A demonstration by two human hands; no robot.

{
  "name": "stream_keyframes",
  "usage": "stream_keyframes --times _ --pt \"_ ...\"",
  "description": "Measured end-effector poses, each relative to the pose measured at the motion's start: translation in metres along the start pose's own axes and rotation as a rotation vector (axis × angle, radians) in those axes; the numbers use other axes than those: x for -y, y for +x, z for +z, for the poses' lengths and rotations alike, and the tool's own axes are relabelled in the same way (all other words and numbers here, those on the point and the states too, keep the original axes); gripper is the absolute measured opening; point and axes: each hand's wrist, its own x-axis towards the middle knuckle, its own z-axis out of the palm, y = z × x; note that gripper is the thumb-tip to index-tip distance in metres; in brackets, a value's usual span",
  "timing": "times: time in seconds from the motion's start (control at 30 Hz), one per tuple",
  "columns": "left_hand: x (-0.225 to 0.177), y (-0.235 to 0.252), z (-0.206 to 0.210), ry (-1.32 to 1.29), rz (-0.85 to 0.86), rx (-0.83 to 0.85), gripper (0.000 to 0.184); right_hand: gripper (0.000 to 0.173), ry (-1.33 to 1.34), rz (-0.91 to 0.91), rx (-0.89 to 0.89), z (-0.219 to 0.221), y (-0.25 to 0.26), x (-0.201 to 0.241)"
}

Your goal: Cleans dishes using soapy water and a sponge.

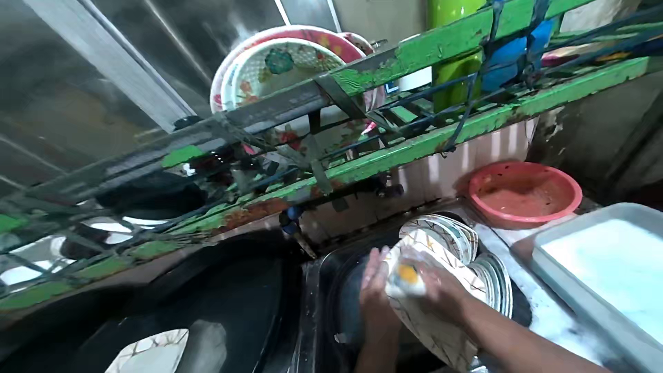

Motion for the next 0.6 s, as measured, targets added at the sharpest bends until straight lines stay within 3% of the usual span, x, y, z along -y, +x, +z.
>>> stream_keyframes --times 0.1,0.2,0.27,0.37,0.47,0.6 --pt "-0.001 -0.010 0.021 0.009 -0.057 -0.029 0.042 0.061 0.083 0.233 -0.161 -0.005 0.025 -0.001" --pt "0.002 0.007 0.009 0.115 0.125 -0.042 0.041 0.061 0.209 0.218 -0.271 0.028 0.015 0.029" --pt "-0.012 0.024 -0.009 0.105 0.065 -0.107 0.044 0.061 0.273 0.134 -0.111 0.030 -0.003 0.049" --pt "-0.020 0.042 -0.043 0.091 0.031 -0.197 0.047 0.067 0.104 0.133 0.210 0.021 -0.019 0.021" --pt "0.016 0.059 -0.079 0.137 -0.041 -0.252 0.054 0.062 -0.016 0.190 0.258 0.000 -0.033 -0.016" --pt "0.109 0.063 -0.124 0.126 -0.142 -0.395 0.050 0.052 -0.052 0.086 -0.096 -0.058 -0.070 -0.034"
